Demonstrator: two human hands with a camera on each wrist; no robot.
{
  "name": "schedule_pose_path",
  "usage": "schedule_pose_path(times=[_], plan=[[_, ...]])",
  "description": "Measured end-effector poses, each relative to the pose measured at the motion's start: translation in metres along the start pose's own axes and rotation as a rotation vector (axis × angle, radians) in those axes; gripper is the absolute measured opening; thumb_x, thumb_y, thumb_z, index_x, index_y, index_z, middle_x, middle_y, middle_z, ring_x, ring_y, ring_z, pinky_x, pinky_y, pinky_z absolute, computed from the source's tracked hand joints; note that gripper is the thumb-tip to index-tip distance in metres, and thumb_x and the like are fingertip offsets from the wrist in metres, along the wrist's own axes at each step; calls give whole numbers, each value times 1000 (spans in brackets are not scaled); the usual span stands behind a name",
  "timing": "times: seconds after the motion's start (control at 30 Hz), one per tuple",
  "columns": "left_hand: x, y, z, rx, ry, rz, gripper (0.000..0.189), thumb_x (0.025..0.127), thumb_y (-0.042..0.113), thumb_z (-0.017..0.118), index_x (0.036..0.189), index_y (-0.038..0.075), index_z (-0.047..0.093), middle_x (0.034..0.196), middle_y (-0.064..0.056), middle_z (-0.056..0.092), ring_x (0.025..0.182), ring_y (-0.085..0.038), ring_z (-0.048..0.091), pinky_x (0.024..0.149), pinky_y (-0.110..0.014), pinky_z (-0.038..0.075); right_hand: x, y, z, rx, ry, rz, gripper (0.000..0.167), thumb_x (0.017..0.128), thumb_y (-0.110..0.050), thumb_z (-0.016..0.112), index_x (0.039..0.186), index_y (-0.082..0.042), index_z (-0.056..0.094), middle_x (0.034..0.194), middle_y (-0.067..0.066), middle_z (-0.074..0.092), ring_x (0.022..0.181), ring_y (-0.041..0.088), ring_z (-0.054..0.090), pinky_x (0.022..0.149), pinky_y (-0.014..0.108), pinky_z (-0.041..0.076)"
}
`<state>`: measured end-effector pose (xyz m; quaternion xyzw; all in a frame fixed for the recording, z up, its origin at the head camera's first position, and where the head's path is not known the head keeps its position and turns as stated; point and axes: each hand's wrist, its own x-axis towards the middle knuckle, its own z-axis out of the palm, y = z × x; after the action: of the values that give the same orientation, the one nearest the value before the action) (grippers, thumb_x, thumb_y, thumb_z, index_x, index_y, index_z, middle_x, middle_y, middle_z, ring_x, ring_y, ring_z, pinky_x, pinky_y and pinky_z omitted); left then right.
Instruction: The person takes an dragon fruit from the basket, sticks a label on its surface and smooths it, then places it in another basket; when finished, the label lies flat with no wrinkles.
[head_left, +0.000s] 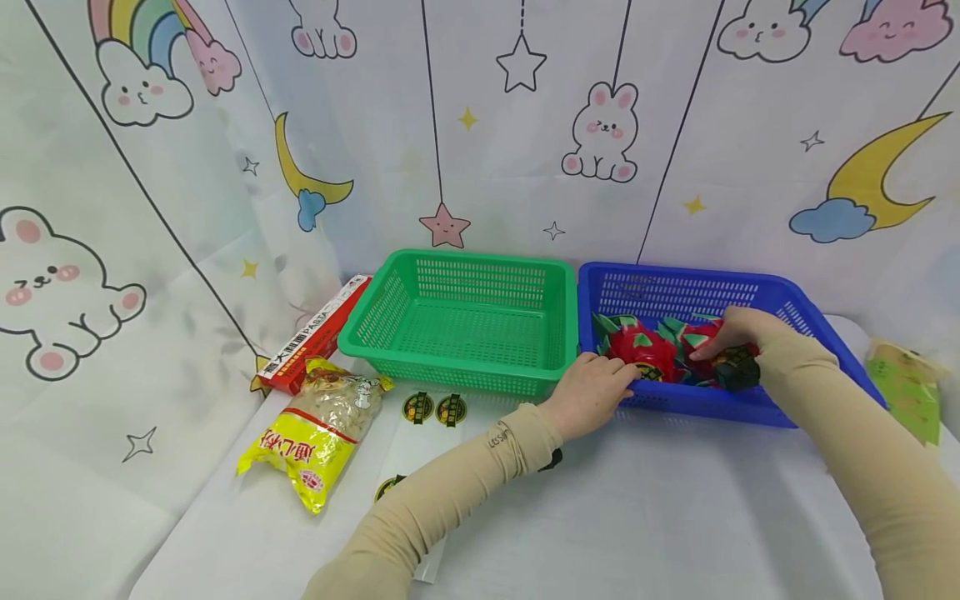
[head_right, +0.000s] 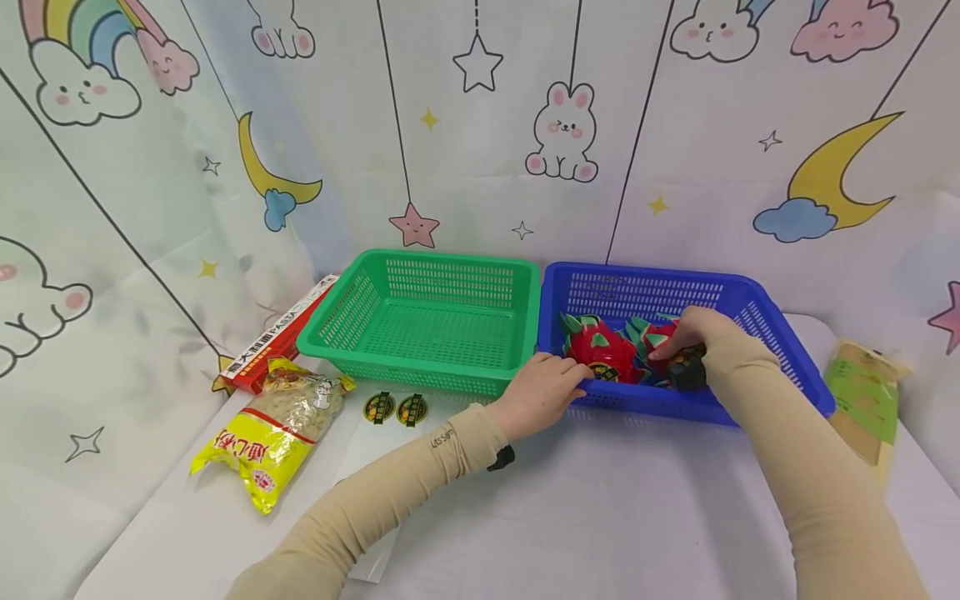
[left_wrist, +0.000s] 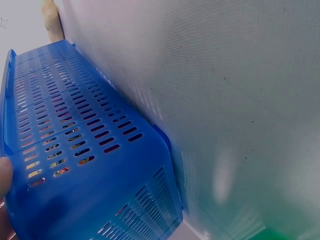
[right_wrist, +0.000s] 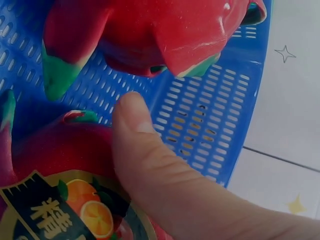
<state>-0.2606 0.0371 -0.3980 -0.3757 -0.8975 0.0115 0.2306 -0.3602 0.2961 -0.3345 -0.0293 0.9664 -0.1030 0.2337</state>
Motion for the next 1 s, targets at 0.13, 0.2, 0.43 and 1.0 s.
schedule_pose_path(times=[0.13,0.2,0.43,1.0], plan=[[0,1,0,-2,-1,0,23,95,34,50,111,23,60,99,11,65,87,-4,61,78,-20,44,-1,0,0,-8,9,-1,105,75,-55,67,123,27,24,119,44,36,107,54,39,92,60,39],[0,1,0,-5,-5,0,23,95,34,50,111,23,60,99,11,65,87,-4,61,79,-20,44,-2,0,0,1,11,7,106,75,-58,66,124,27,25,119,43,37,107,54,39,92,60,39],[0,1,-2,-2,-15,-6,23,95,35,49,113,23,59,99,11,64,87,-3,60,80,-20,44,-2,-1,0,3,37,14,98,78,-58,61,121,25,32,116,42,41,104,52,43,89,58,42],[0,3,-7,-10,-40,-4,23,95,34,50,113,22,58,99,10,63,88,-4,60,81,-21,43,-29,-15,-2,-17,148,-62,69,84,-46,59,107,18,48,101,33,56,92,44,54,80,55,47]])
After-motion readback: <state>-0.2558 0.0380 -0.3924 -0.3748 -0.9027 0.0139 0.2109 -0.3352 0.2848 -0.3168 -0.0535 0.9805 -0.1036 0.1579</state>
